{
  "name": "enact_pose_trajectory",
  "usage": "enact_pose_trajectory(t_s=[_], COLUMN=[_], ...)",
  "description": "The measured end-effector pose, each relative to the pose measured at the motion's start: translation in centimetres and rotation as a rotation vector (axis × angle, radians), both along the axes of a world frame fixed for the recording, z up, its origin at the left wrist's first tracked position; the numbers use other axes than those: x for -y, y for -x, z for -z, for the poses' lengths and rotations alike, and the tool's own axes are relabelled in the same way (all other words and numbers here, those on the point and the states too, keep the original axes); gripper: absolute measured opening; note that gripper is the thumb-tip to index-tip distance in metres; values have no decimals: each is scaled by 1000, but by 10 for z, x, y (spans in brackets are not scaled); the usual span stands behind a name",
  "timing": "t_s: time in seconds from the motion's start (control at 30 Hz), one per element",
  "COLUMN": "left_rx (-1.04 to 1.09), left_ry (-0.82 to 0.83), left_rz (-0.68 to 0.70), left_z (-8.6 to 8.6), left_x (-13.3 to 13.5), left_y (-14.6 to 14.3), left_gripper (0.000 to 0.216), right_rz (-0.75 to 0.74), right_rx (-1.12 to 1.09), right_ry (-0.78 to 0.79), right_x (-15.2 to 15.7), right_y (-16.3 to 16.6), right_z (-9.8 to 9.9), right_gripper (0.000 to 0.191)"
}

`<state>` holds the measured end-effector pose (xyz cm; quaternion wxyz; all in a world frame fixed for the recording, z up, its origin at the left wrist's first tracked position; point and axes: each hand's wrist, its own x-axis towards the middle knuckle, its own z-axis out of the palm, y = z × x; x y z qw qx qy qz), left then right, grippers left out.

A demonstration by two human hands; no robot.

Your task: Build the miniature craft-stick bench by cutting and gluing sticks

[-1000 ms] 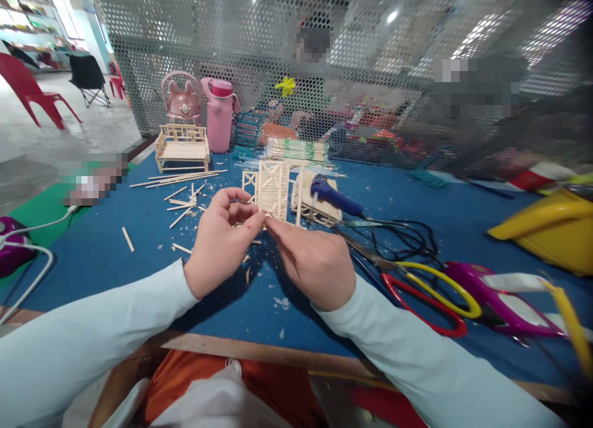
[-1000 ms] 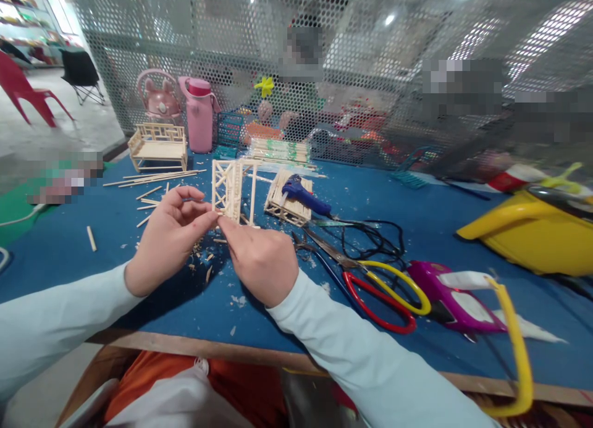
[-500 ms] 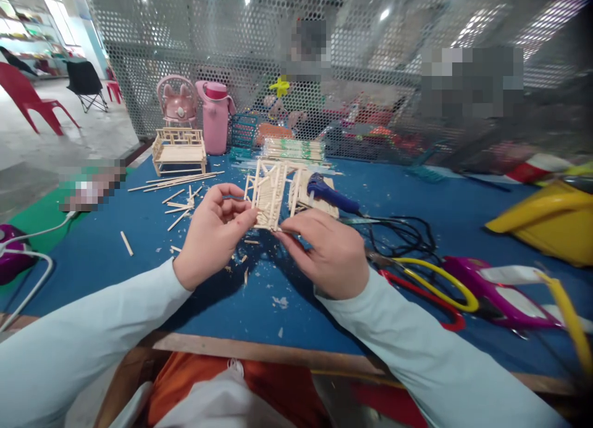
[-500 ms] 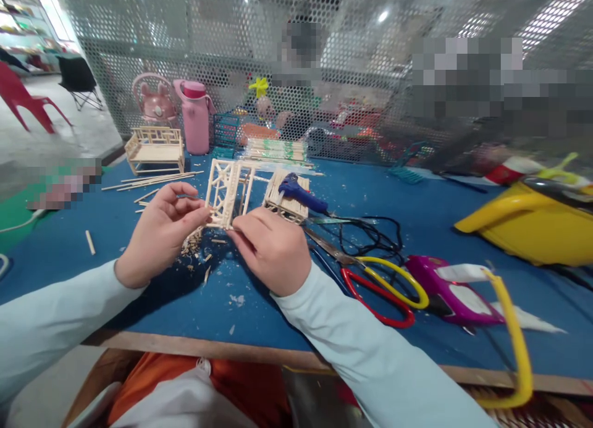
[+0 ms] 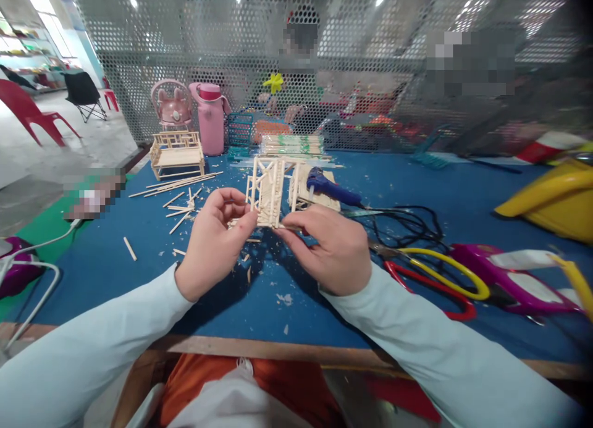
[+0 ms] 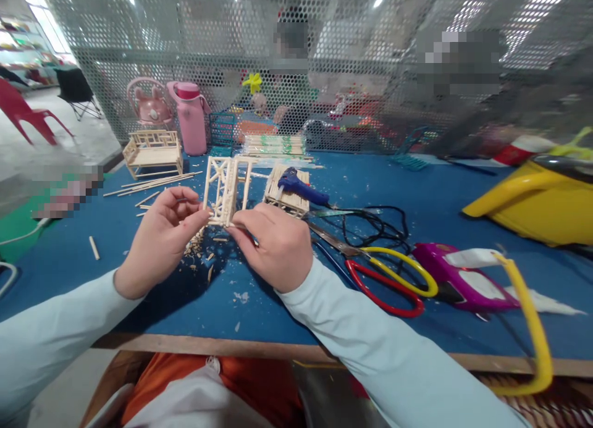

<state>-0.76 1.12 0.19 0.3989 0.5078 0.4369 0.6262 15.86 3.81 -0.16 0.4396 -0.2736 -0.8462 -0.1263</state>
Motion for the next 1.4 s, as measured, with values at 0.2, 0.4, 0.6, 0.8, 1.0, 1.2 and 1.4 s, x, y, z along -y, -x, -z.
enact_pose_trajectory(t_s=[0.2, 0.4, 0.6, 0.8, 1.0, 1.2, 1.4], left_rx=[50, 135, 191, 224, 219, 221, 165], left_ry=[14, 93, 100, 104, 117, 96, 87], left_rz=[5, 128, 157, 169, 162, 171, 140], left_z=[0, -4, -3, -3, -3, -1, -2], left_x=[1, 1, -1, -3, -3, -2, -1], left_y=[-3, -1, 2, 3, 4, 3, 2], left_gripper=[21, 26, 28, 31, 30, 29, 28], right_rz=[19, -11, -14, 0, 14, 50, 2], right_rx=[-72, -47, -24, -22, -81, -101, -130], right_ry=[-154, -95, -55, -7, 41, 32, 51], right_x=[6, 1, 1, 4, 5, 6, 4], right_y=[4, 12, 14, 17, 21, 24, 21], right_z=[-6, -9, -14, -19, -19, -17, -15], right_gripper=[13, 5, 9, 12, 10, 10, 5])
